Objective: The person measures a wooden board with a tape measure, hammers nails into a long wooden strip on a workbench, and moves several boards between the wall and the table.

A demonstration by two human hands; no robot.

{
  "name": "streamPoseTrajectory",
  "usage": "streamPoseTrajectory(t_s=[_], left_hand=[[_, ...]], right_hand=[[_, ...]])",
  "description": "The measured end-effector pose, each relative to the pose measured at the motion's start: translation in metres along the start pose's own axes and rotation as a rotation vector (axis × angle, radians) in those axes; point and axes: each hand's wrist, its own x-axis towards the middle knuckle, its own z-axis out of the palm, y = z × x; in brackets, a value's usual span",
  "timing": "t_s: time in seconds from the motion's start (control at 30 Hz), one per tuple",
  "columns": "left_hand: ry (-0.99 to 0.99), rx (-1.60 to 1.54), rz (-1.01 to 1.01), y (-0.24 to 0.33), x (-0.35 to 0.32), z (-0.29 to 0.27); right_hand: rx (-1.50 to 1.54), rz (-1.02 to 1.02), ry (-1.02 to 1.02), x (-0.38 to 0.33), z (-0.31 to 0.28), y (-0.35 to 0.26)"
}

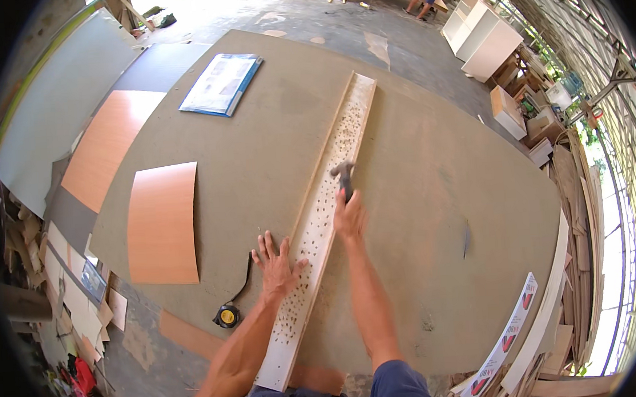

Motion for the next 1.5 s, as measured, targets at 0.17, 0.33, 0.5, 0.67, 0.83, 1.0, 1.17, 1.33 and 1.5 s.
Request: streamPoseTrajectory(t_s=[0.17,0.33,0.5,0.67,0.83,1.0,1.17,1.33,1.5], left_hand=[[-0.037,-0.004,-0.009,-0.003,-0.001,0.001],[-0.031,-0.01,0.011,-0.004,-0.001,0.005],[-0.002,-0.013,0.013,-0.012,0.0,0.007],[-0.005,0.005,0.031,-0.006,0.002,0.006],[-0.035,-0.017,0.013,-0.006,-0.001,0.003],[-0.02,-0.011,0.008,-0.011,-0.001,0.006],[-0.016,-0.013,0.041,-0.003,0.002,0.011],[0.011,-0.018,0.043,-0.01,0.0,0.012],[-0.095,0.186,0.05,-0.021,0.001,0.038]], right_hand=[[-0.054,-0.165,0.326,0.077,0.02,-0.04],[-0.412,-0.334,0.366,0.087,0.065,-0.003],[-0.494,-0.152,0.071,0.115,0.061,-0.024],[-0.296,-0.33,0.521,0.102,0.067,-0.012],[-0.625,-0.222,-0.107,0.132,0.054,-0.009],[-0.306,-0.248,0.269,0.105,0.069,-0.02],[-0.5,-0.068,-0.117,0.122,0.076,0.013],[-0.317,-0.07,-0.009,0.049,0.09,-0.038],[-0.262,-0.291,-0.12,-0.071,0.12,-0.072]])
